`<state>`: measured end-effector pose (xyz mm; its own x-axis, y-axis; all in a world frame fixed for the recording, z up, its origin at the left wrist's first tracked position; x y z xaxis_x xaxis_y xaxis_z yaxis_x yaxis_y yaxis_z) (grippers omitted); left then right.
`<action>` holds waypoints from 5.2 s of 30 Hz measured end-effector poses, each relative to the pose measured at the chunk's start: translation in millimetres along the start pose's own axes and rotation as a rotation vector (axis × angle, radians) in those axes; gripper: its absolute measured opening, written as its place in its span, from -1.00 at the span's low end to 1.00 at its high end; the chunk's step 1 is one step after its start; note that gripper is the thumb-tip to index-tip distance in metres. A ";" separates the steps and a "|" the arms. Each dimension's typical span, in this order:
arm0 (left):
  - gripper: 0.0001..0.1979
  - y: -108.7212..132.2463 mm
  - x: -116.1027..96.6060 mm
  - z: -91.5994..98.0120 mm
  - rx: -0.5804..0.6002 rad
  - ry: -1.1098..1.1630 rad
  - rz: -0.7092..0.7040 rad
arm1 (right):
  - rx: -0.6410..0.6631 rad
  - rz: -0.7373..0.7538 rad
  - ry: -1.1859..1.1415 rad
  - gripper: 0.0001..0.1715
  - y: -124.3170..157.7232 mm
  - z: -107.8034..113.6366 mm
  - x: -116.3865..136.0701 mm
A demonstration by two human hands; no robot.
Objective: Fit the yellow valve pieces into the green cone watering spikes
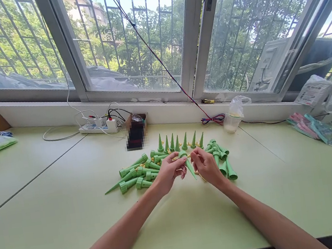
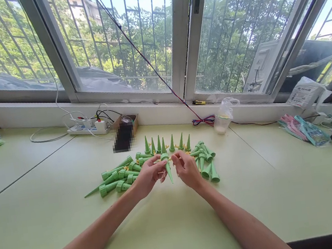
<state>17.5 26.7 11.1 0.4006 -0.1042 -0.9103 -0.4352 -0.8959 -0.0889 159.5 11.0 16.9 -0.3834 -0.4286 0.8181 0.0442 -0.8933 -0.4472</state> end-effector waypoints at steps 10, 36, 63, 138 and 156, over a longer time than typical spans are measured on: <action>-0.65 0.1 -0.2 -1.9 0.038 -0.044 -0.023 | -0.018 -0.012 0.077 -0.59 0.8 0.2 -1.3; -0.87 9.5 -16.3 -8.6 -0.016 -0.895 -0.553 | 0.139 -0.364 -0.550 -0.46 -3.4 -15.4 -20.8; -0.53 -1.0 -1.0 1.0 0.001 -0.215 -0.077 | 0.009 -0.063 -0.097 -0.52 1.1 -5.1 -6.1; -0.60 0.7 -7.7 -7.8 0.047 0.011 -0.095 | -0.052 0.011 -0.127 -0.62 3.9 -1.4 3.2; -0.72 -1.5 -4.4 -2.5 0.054 -0.319 -0.312 | -0.058 -0.168 -0.247 -0.50 5.8 -7.5 -9.8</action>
<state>18.4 27.4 16.3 0.2545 0.3136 -0.9148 -0.3779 -0.8385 -0.3926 156.7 11.1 3.5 -0.1451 -0.3020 0.9422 -0.0565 -0.9482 -0.3126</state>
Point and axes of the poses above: each hand's wrist, its own y-axis away from the middle knuckle, its own z-axis out of the back of the hand, x = y × z, the point moved 4 cm from there along -y, towards the middle knuckle, and after that the axes turned 3 degrees about -z, right-handed, at the moved point
